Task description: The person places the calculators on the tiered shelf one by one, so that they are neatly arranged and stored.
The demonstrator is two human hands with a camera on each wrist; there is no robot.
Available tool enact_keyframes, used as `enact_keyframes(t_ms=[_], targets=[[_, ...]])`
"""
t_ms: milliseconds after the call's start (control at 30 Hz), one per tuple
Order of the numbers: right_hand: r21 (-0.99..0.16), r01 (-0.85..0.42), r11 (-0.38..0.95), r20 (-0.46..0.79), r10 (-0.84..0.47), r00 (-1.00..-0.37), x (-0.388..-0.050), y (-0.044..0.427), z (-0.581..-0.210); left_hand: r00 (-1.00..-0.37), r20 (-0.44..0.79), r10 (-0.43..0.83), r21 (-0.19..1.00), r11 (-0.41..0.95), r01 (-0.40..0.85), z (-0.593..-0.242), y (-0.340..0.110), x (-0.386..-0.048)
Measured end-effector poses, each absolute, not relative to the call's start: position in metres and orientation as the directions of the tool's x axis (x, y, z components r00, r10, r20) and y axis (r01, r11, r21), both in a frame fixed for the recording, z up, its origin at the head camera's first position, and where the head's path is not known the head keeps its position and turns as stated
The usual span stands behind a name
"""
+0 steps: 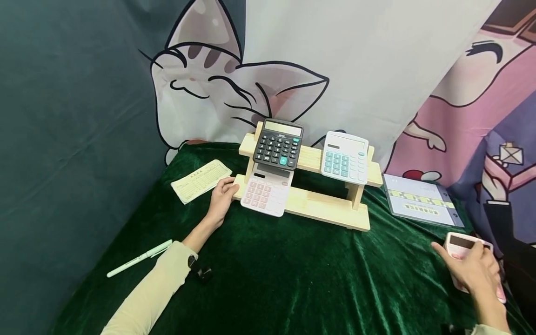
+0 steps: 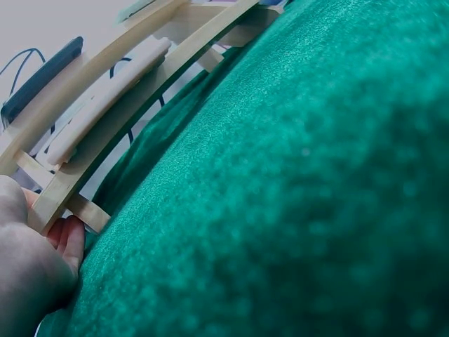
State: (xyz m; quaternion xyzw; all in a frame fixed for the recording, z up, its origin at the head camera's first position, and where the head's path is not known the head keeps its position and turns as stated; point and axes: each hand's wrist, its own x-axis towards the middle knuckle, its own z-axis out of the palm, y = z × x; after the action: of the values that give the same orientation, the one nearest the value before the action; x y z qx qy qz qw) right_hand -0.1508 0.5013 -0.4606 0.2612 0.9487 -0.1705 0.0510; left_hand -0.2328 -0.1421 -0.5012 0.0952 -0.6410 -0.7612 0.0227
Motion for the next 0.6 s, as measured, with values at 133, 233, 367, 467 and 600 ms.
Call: enact_keyframes(t_ms=[133,233,367,467,600], targets=[[-0.255,0.636,0.729,-0.315,0.559,-0.767,-0.149,0.508,-0.463,-0.98,-0.118,-0.157,0.98,-0.177,-0.09,-0.501,-0.143,-0.232],[-0.226,0.671,0.706,-0.354,0.582,-0.732,-0.146,0.512,-0.465,-0.981,-0.118,-0.155,0.98,-0.18,-0.089,-0.501,-0.143,-0.233],[-0.209,0.695,0.688,-0.378,0.599,-0.706,-0.142,0.516,-0.468,-0.981,-0.115,-0.154,0.981,-0.175,-0.088,-0.501,-0.143,-0.233],[-0.206,0.693,0.69,-0.379,0.597,-0.707,-0.141,0.518,-0.469,-0.981,-0.115,-0.153,0.982,-0.168,-0.089,-0.501,-0.143,-0.233],[-0.217,0.677,0.703,-0.358,0.587,-0.726,-0.141,0.52,-0.47,-0.98,-0.124,-0.155,0.982,-0.163,-0.099,-0.501,-0.143,-0.234]])
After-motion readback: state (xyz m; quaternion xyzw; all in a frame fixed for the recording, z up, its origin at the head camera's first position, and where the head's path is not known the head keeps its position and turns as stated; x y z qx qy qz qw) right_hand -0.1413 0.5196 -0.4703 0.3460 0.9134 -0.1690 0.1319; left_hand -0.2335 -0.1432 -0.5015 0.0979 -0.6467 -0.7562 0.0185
